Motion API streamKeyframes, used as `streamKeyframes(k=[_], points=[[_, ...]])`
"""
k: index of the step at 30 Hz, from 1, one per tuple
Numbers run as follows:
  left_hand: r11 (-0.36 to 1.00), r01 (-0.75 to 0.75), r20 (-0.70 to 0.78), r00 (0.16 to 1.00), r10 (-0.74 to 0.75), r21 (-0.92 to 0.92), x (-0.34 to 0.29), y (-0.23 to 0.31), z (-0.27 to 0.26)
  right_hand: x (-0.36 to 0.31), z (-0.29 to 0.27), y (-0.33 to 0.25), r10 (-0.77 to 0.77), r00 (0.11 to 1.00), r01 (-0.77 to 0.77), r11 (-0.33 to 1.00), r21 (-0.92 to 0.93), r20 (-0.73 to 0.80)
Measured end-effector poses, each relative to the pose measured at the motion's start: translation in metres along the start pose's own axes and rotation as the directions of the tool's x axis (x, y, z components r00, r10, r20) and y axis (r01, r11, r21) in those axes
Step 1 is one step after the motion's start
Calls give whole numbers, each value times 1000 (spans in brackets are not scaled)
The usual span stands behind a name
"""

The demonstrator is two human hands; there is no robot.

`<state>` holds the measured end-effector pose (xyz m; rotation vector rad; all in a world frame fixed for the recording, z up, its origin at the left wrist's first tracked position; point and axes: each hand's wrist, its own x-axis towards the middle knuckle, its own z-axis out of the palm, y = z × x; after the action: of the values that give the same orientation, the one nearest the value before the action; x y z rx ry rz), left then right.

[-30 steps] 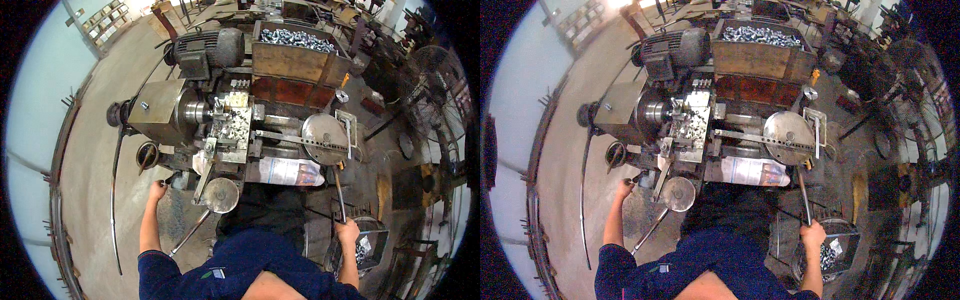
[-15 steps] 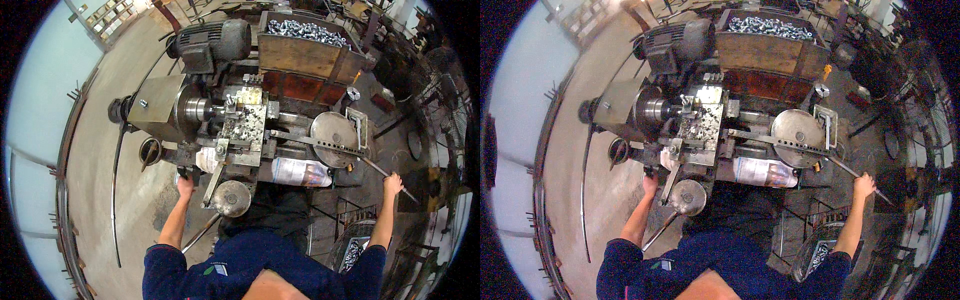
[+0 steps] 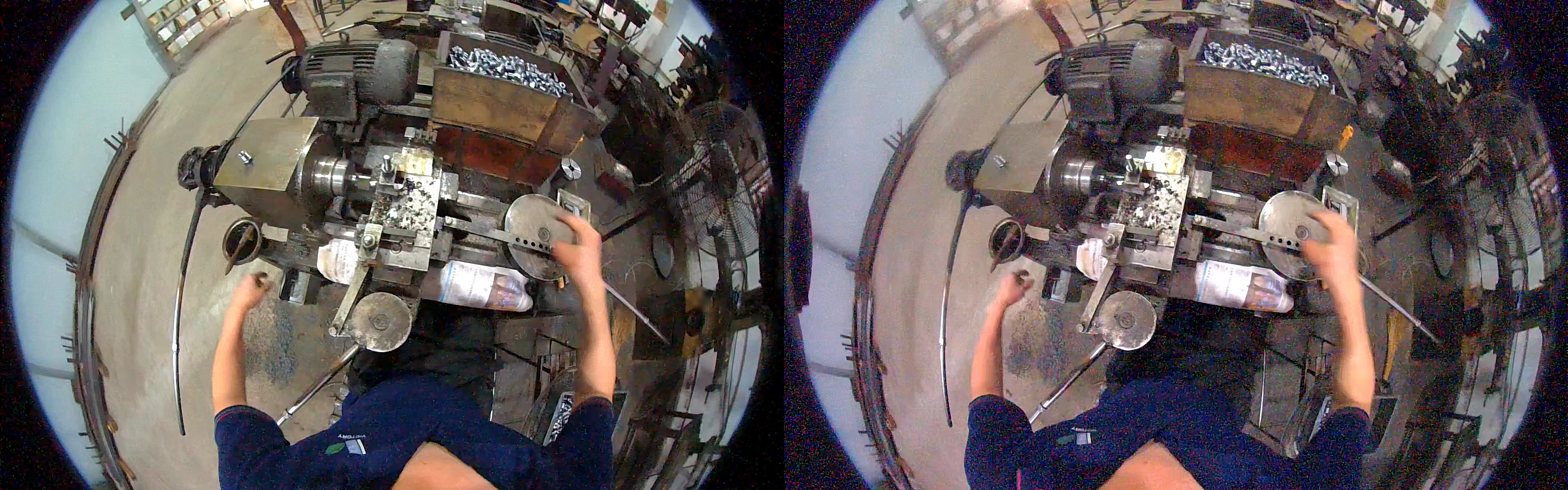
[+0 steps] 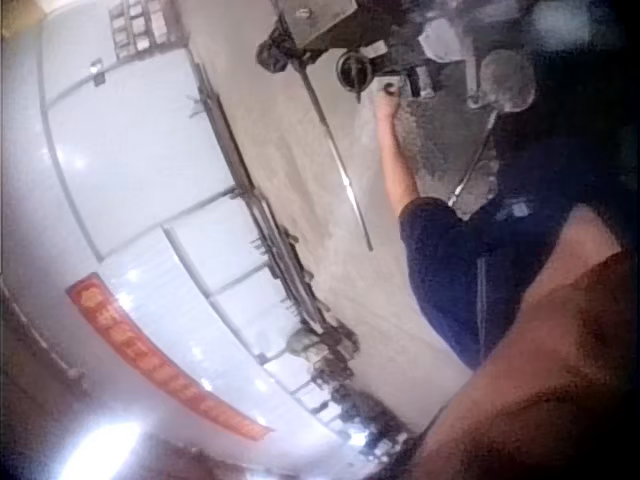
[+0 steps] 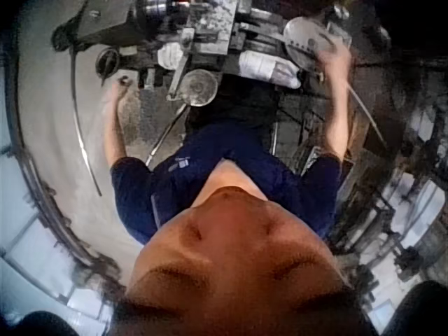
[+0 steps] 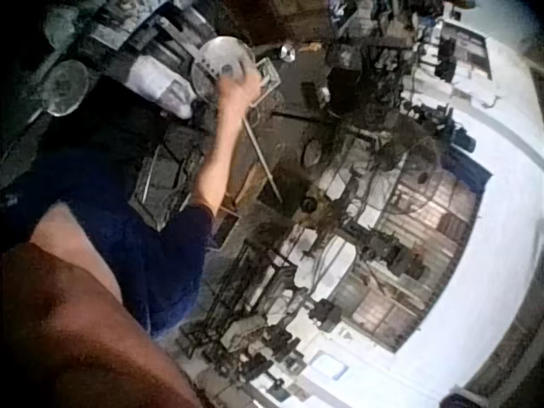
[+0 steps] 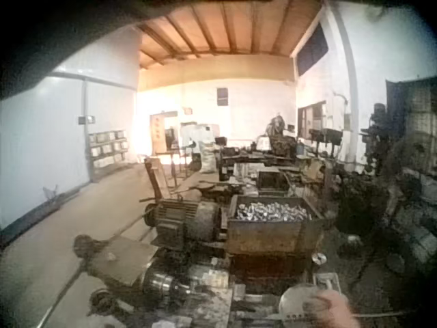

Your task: The person operates a lathe by pulling a lever to secure a small metal part in the chuck, uses another lever to move the cutting tool against the rotating part, and then removes the finished piece and places it in a bin before repeating the process with a new part from a crate.

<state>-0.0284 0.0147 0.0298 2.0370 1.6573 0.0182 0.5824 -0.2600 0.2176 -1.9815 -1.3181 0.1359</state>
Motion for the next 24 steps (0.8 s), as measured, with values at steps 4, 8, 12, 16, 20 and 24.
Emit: streamKeyframes(k=[4,8,12,16,20,24], points=[[996,-89,-394,915,84,6,-47,16,-119,52,95,-139,-707,707,706,707,40,20],[976,158,-746,666,8,151,-106,-31,-177,84,184,-211,-771,583,812,552,-188,254],[857,502,-665,679,-309,115,-138,-66,-106,101,213,-224,-503,650,733,613,-295,570],[874,482,-677,661,-323,54,-173,41,-65,104,230,-208,-565,634,757,593,-275,528],[886,463,-630,697,-343,30,-179,37,-66,97,217,-215,-589,666,738,606,-297,457],[901,409,-593,764,-253,143,-172,34,-73,80,156,-216,-766,642,765,637,94,-27]])
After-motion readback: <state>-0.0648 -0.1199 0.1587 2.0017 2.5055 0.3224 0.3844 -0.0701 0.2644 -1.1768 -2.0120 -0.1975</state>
